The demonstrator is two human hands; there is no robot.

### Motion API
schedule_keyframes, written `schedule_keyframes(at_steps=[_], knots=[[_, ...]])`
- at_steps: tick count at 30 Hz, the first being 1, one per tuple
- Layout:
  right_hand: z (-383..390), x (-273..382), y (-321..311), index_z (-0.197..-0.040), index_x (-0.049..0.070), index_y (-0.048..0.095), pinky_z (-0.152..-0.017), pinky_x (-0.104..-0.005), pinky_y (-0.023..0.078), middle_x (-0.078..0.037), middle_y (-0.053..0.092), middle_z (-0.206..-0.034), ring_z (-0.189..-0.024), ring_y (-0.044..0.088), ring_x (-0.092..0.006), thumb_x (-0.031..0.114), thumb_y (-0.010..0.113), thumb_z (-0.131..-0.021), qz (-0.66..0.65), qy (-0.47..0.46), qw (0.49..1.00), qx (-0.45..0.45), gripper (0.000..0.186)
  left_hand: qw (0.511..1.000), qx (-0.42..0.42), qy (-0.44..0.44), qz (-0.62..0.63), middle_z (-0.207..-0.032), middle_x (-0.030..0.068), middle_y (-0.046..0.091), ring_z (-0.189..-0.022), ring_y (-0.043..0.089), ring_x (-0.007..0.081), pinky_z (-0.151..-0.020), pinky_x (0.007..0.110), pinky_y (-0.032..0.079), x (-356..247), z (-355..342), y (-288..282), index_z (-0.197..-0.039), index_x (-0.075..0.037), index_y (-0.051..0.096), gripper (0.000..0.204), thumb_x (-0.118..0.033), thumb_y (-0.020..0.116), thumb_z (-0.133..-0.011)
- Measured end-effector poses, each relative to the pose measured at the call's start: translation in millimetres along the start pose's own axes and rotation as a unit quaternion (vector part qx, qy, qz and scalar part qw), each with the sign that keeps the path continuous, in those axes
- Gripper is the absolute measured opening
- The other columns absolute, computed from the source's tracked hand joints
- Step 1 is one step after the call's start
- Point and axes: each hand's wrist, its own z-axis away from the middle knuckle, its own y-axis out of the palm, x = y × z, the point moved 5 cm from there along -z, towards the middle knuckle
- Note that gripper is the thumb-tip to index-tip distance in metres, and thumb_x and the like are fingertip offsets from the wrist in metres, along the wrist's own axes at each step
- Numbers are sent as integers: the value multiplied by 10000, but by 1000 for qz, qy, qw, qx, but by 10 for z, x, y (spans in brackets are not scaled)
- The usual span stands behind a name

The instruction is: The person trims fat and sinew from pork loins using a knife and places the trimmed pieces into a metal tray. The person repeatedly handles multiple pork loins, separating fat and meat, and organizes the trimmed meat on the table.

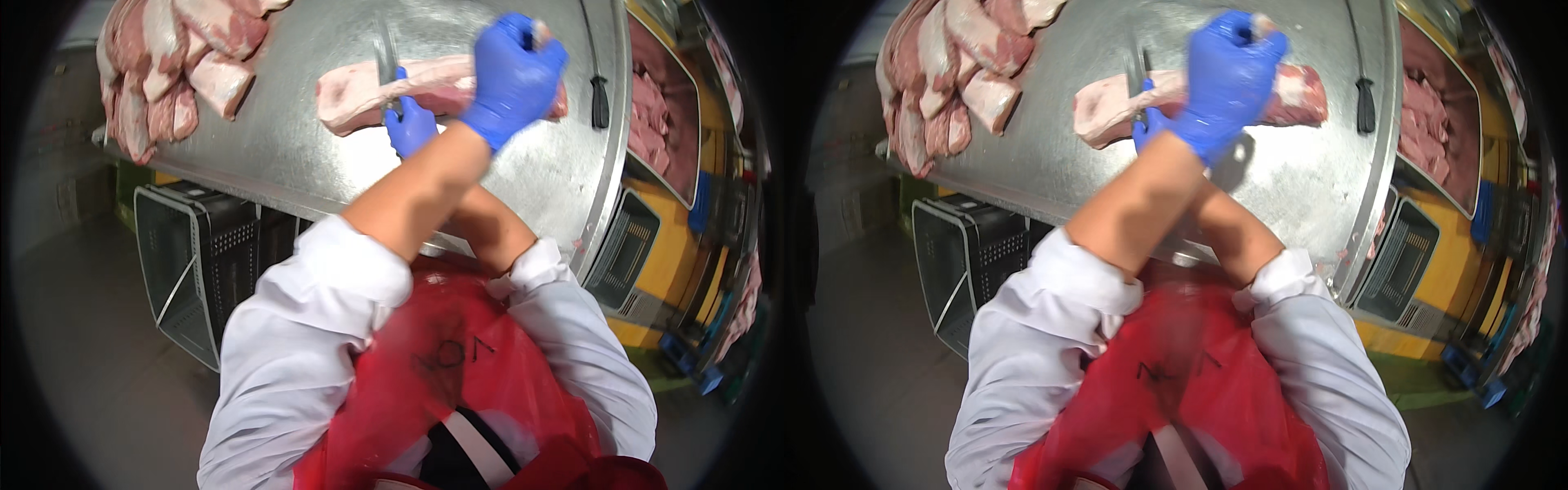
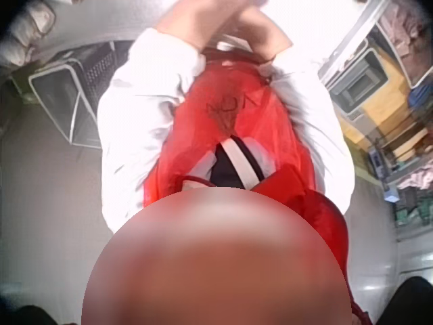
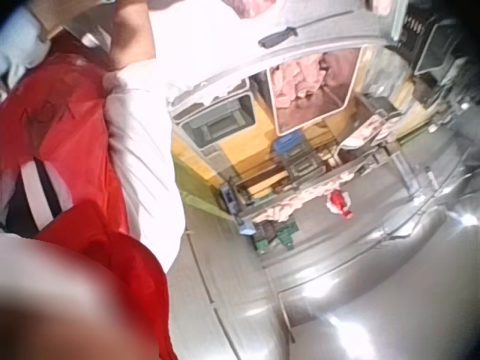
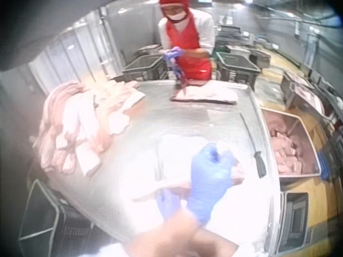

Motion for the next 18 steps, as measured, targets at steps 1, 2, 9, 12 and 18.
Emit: schedule_keyframes(at_steps=[1, 2, 9, 12, 18], knots=[[18, 378, 10, -1531, 145, 265, -513, -374, 484, -97, 605, -707, -569, 578, -206, 208, 540, -985, 18, 123, 992, 19, 615, 998, -37, -7, 54, -601, 0, 581, -575, 567, 63, -525, 251, 454, 31, 35, -18, -843, 13, 650, 151, -119, 701, -897], [174, 323, 39, -1559, 157, 214, -510, -375, 487, -102, 606, -695, -548, 571, -207, 211, 531, -983, 29, 103, 994, 22, 660, 998, -46, 3, 49, -605, 10, 585, -584, 576, 55, -525, 240, 458, 3, 49, -5, -817, 2, 617, 152, -99, 686, -906], [-222, 375, 303, -1604, 173, 170, -528, -377, 520, -131, 629, -673, -525, 604, -205, 212, 526, -970, 78, 154, 985, 31, 728, 985, -42, 73, 153, -627, -34, 517, -584, 469, 6, -515, 207, 392, -457, 125, -107, -790, -25, 526, 163, -28, 654, -891], [169, 439, 550, -1609, 188, 161, -535, -358, 525, -112, 625, -668, -526, 599, -179, 219, 521, -965, 59, 198, 976, 63, 737, 982, -49, 69, 167, -600, 18, 516, -552, 466, 52, -513, 252, 403, -742, 59, -332, -767, -9, 523, 140, 11, 651, -818], [-92, 460, 806, -1595, 171, 215, -522, -355, 529, -113, 648, -694, -515, 609, -196, 238, 540, -981, 76, 139, 987, 28, 699, 963, -6, 84, 256, -632, 55, 522, -571, 491, 83, -527, 272, 418, -1227, 291, -378, -799, 18, 528, 112, 26, 638, -819]])
